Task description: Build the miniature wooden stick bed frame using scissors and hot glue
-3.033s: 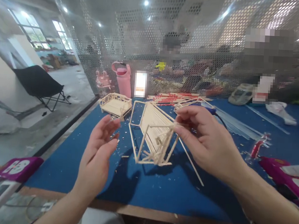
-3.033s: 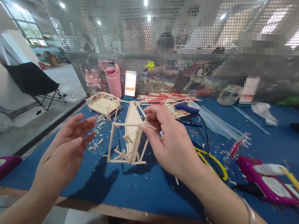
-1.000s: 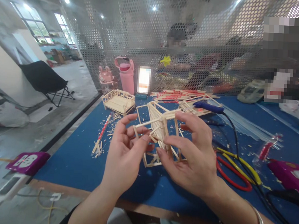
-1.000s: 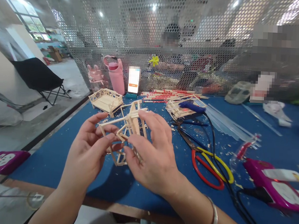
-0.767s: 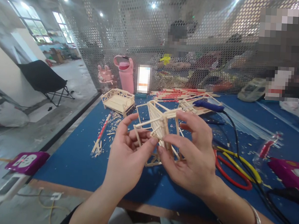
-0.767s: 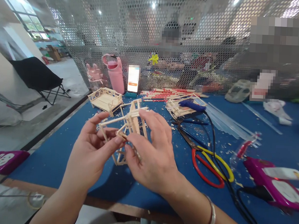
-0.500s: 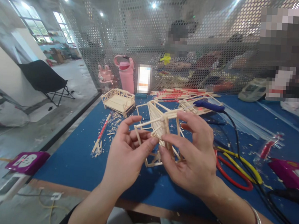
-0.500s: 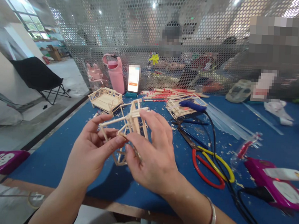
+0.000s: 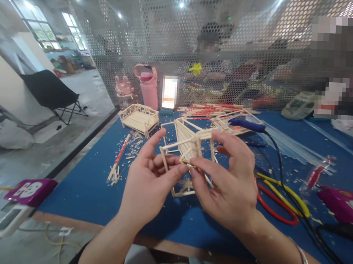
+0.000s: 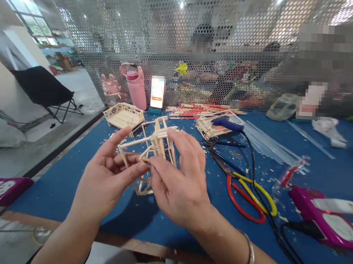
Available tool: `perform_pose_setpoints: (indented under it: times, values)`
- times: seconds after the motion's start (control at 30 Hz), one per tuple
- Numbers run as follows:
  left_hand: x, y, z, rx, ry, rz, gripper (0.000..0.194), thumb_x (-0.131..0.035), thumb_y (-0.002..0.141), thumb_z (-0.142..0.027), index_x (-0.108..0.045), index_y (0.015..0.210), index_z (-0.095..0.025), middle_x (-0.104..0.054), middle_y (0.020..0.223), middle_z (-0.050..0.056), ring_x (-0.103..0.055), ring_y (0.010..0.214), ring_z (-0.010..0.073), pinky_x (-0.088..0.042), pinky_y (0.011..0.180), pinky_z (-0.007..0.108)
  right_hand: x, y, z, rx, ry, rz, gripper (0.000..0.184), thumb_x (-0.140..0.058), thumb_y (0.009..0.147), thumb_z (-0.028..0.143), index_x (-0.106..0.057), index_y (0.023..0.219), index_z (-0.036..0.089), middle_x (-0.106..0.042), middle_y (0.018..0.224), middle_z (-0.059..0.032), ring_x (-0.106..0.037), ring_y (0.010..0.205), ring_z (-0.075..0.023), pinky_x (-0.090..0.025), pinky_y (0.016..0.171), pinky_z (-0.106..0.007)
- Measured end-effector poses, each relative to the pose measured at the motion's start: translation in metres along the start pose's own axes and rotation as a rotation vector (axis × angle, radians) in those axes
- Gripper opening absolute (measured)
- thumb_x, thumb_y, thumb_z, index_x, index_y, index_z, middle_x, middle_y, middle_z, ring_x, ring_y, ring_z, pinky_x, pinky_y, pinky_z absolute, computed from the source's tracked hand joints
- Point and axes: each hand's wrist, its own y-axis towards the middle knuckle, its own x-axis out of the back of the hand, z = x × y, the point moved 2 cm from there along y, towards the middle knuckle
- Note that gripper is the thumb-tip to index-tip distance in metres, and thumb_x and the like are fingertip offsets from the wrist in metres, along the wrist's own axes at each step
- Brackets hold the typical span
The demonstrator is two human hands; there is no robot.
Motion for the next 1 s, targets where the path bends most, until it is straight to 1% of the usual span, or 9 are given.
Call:
perform_pose_setpoints:
  times: [0.27,0.43,0.57,0.67,0.73,0.8,0.87,0.93,1.0]
  values:
    - [0.001,-0.001,0.0,-0.005,0.011,-0.012,0.077,-0.077,0.063,-0.016,-0.043,0.132,-0.021,-0.07,0.068,-0.002,-0.066,0.065,0.01,-0.054,0.06,0.015,0.006,0.004,-0.003,0.02,0.036,0.03,0.016,-0.059,0.075,0.012,-0.063,0.089,0.018,-0.047,0.123,-0.0146,-0.047,0.115,-0.0318,-0.048,0.084,-0.046]
    - [-0.002,-0.001,0.001,-0.014,0.032,0.005,0.078,-0.076,0.064,-0.016,-0.041,0.133,-0.023,-0.066,0.063,-0.003,-0.066,0.068,0.0131,-0.054,0.057,0.018,0.018,0.032,-0.015,0.155,0.036,0.182,0.019,-0.055,0.079,0.016,-0.063,0.093,0.024,-0.043,0.131,-0.0094,-0.041,0.122,-0.0318,-0.041,0.093,-0.053]
    - [-0.005,-0.004,0.002,-0.028,0.03,0.021,0.079,-0.074,0.065,-0.016,-0.038,0.135,-0.024,-0.068,0.069,-0.001,-0.067,0.068,0.0144,-0.055,0.059,0.02,0.016,0.045,-0.021,0.217,0.189,0.329,0.022,-0.048,0.081,0.012,-0.064,0.09,0.024,-0.043,0.133,-0.0087,-0.039,0.125,-0.0289,-0.042,0.092,-0.05]
    - [-0.006,-0.006,0.004,-0.023,0.018,0.053,0.079,-0.073,0.066,-0.013,-0.037,0.135,-0.025,-0.07,0.077,0.0,-0.067,0.069,0.0138,-0.055,0.062,0.022,0.013,0.042,-0.02,0.189,0.284,0.309,0.019,-0.045,0.083,0.012,-0.062,0.088,0.022,-0.046,0.132,-0.0105,-0.044,0.122,-0.0261,-0.046,0.088,-0.045]
    - [-0.004,-0.007,0.006,-0.017,0.023,0.069,0.077,-0.071,0.067,-0.011,-0.037,0.135,-0.026,-0.069,0.077,0.0,-0.066,0.07,0.0137,-0.055,0.063,0.022,0.011,0.037,-0.018,0.182,0.332,0.287,0.017,-0.045,0.085,0.014,-0.059,0.091,0.021,-0.056,0.121,-0.0117,-0.053,0.112,-0.0226,-0.049,0.084,-0.039]
    - [-0.002,-0.009,0.007,-0.011,0.039,0.083,0.076,-0.07,0.068,-0.011,-0.037,0.135,-0.026,-0.069,0.076,0.0,-0.066,0.07,0.0135,-0.055,0.063,0.022,0.011,0.034,-0.017,0.191,0.342,0.3,0.014,-0.045,0.087,0.017,-0.057,0.093,0.02,-0.066,0.095,-0.0084,-0.063,0.089,-0.018,-0.05,0.074,-0.032]
    - [-0.001,-0.011,0.009,-0.011,0.066,0.092,0.074,-0.069,0.069,-0.011,-0.038,0.134,-0.026,-0.069,0.077,0.0,-0.065,0.07,0.0128,-0.054,0.063,0.021,0.009,0.031,-0.017,0.19,0.303,0.298,0.012,-0.046,0.089,0.022,-0.057,0.093,0.02,-0.066,0.071,-0.0027,-0.062,0.069,-0.0147,-0.048,0.065,-0.026]
    - [0.0,-0.014,0.012,-0.023,0.111,0.091,0.068,-0.069,0.07,-0.012,-0.041,0.131,-0.025,-0.068,0.077,0.0,-0.064,0.069,0.0118,-0.053,0.062,0.02,0.006,0.029,-0.02,0.18,0.243,0.255,0.014,-0.045,0.091,0.027,-0.057,0.092,0.02,-0.064,0.065,-0.0009,-0.06,0.062,-0.0133,-0.046,0.061,-0.025]
    - [-0.001,-0.015,0.016,-0.045,0.16,0.078,0.061,-0.068,0.071,-0.014,-0.044,0.126,-0.023,-0.067,0.078,0.0,-0.063,0.07,0.0113,-0.052,0.064,0.02,0.0,0.026,-0.023,0.189,0.219,0.2,0.018,-0.043,0.092,0.03,-0.057,0.091,0.019,-0.065,0.069,-0.0022,-0.06,0.062,-0.0133,-0.045,0.061,-0.025]
